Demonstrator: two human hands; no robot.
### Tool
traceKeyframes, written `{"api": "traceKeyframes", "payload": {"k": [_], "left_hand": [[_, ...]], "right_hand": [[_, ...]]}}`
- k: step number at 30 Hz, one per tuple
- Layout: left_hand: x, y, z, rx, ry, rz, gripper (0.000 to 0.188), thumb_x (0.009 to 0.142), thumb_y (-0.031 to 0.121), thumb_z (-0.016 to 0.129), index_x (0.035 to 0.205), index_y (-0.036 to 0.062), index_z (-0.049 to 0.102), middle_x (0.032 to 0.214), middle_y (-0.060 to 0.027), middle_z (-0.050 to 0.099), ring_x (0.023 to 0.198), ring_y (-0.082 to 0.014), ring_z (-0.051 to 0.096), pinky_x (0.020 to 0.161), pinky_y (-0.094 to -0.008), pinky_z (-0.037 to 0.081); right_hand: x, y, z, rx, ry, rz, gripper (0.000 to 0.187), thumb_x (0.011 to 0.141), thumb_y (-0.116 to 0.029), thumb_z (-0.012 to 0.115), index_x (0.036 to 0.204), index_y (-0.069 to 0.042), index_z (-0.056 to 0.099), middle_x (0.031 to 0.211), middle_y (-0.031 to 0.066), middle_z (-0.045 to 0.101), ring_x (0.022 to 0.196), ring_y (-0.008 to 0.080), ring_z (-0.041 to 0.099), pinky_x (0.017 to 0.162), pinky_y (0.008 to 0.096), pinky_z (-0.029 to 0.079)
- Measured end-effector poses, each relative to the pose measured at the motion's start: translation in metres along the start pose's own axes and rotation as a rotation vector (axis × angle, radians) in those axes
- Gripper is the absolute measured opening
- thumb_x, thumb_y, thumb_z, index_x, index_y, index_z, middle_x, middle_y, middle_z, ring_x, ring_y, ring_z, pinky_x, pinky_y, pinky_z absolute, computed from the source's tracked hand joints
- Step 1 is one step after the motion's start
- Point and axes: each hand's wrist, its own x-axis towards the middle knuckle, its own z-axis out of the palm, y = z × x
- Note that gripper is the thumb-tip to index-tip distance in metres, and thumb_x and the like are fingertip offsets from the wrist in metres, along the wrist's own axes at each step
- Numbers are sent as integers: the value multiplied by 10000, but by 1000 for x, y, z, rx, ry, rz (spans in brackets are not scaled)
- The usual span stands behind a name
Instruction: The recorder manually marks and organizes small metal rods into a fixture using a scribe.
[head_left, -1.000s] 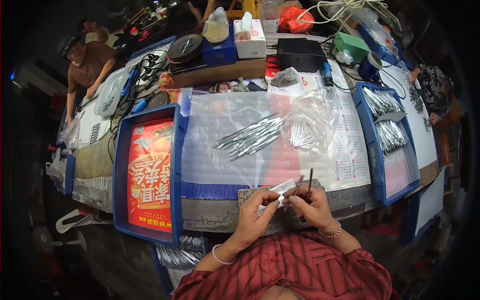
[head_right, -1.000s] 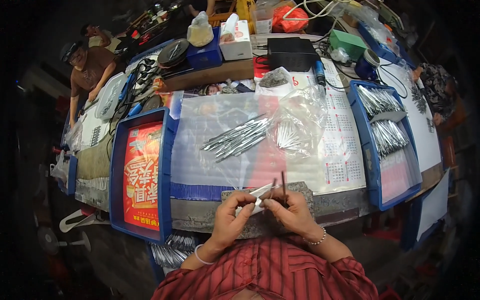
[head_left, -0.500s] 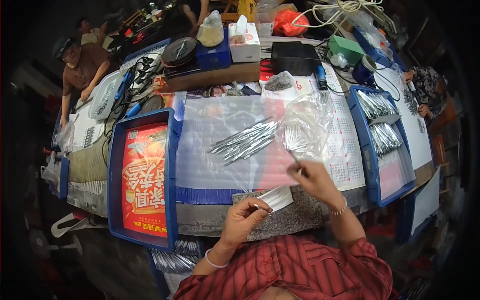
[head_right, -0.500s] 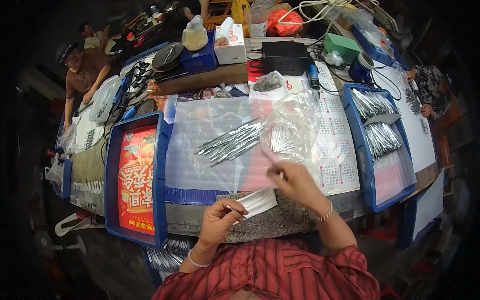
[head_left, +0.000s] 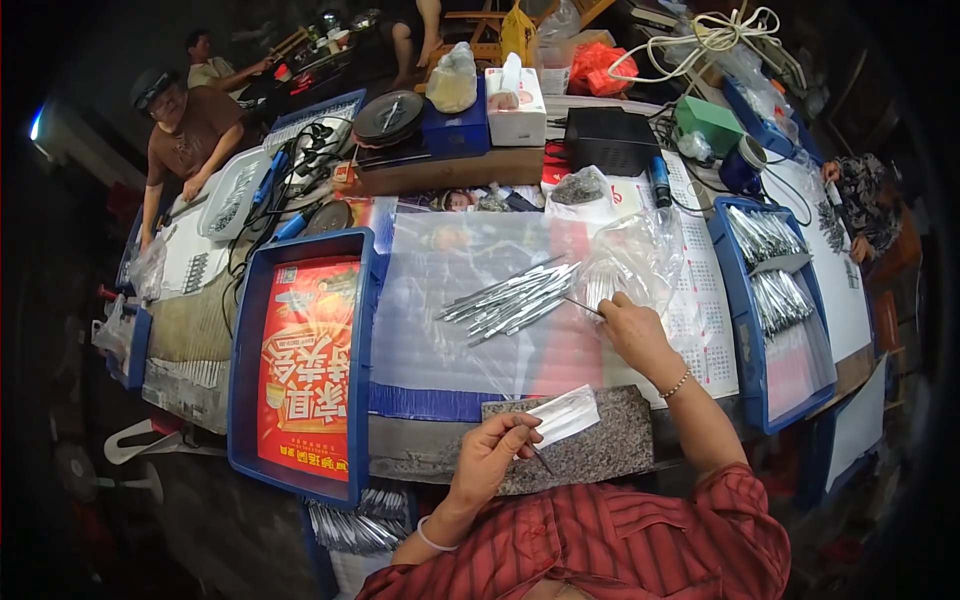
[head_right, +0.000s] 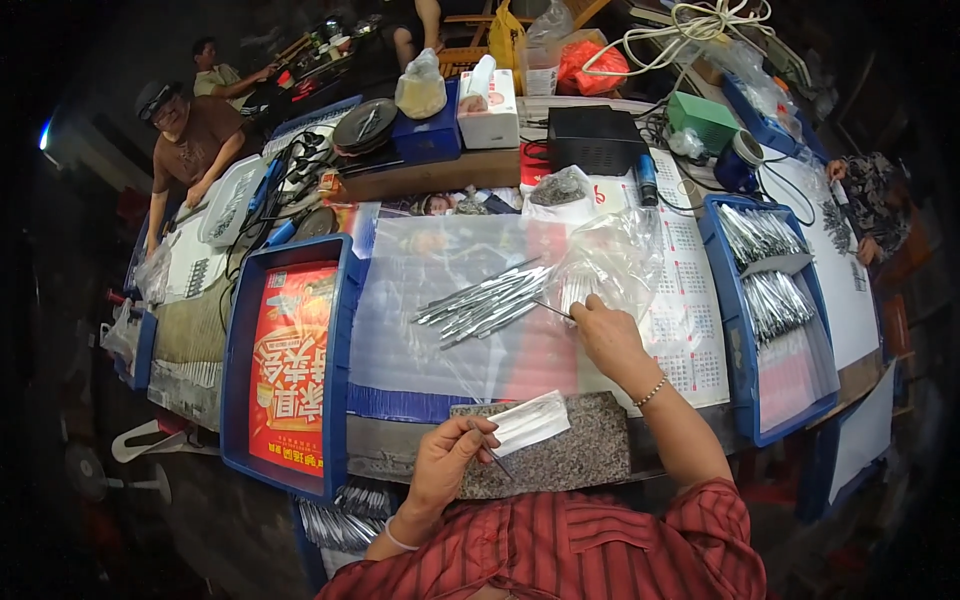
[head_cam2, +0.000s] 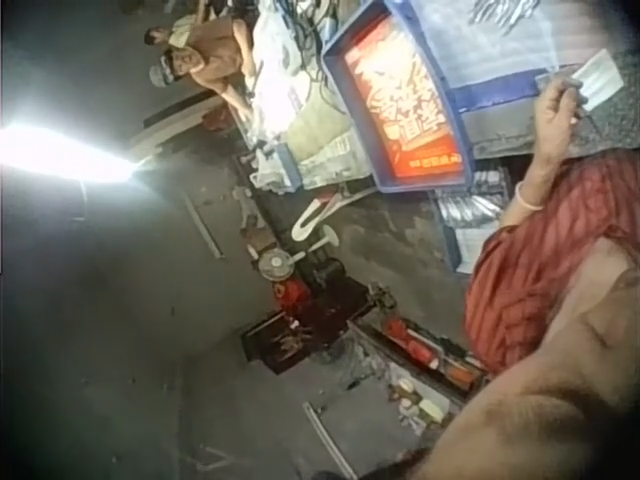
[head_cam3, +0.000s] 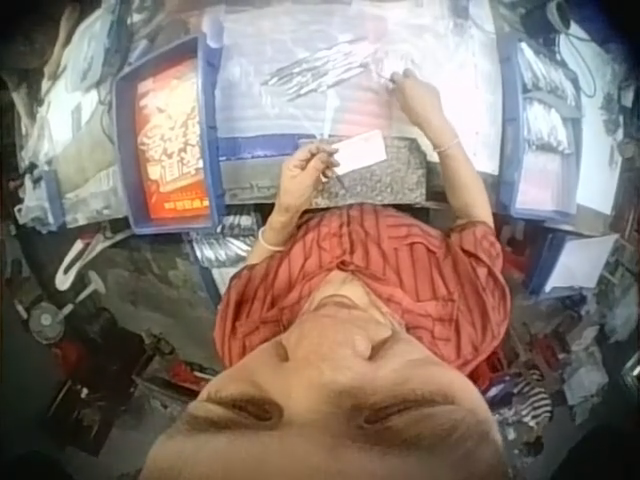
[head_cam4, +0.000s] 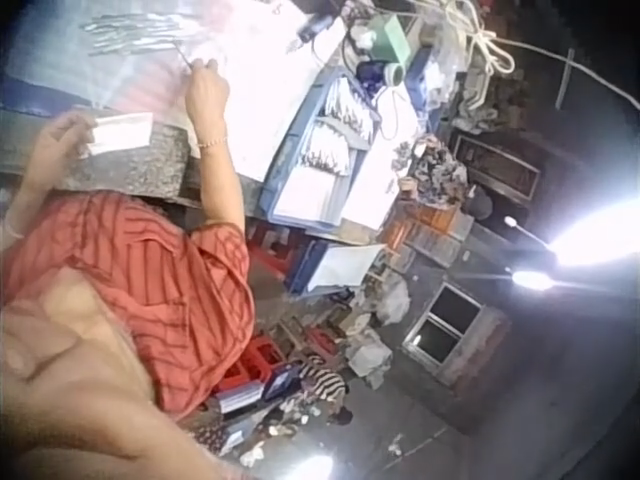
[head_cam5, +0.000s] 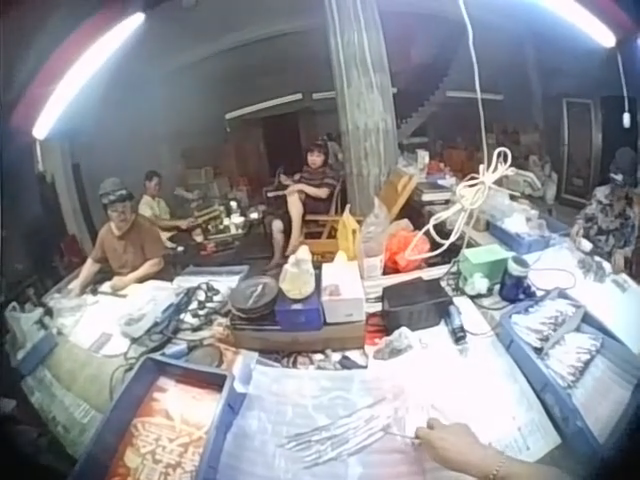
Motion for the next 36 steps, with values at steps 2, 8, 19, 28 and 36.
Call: {"api": "traceKeyframes", "payload": {"k": [2,8,19,28,36], "left_hand": [[2,0,1,6,-31,-3,224,988,146,549,1132,-8,624,940,-46,660,762,-68,566,713,-212,478],[7,-2,6,30,-68,-38,211,991,141,542,1124,-2,620,944,-36,651,770,-61,557,723,-206,473],[6,-1,7,47,-57,-46,185,970,133,581,1086,-1,634,943,-15,643,789,-58,576,702,-201,473],[8,0,13,13,-150,-13,201,978,169,577,1084,4,623,932,5,612,772,-52,561,697,-205,472],[3,-1,5,-290,10,-32,181,981,143,554,1086,5,604,923,-70,644,749,-108,592,697,-228,496]], "right_hand": [[-1,3,2,14,69,-8,58,872,-80,537,908,-41,561,884,154,566,682,367,618,623,451,501],[0,8,4,73,183,3,71,856,-80,602,913,-52,572,900,124,575,728,351,610,630,431,494],[-46,-54,-35,1038,299,182,201,875,-16,652,1066,33,615,807,5,591,643,25,529,553,191,415],[-89,-89,-37,1527,49,274,216,884,7,622,1079,-6,531,855,102,676,536,36,506,466,169,401],[-86,-109,-21,1559,58,344,144,859,32,639,895,-38,519,832,69,659,532,48,510,471,182,403]]}}
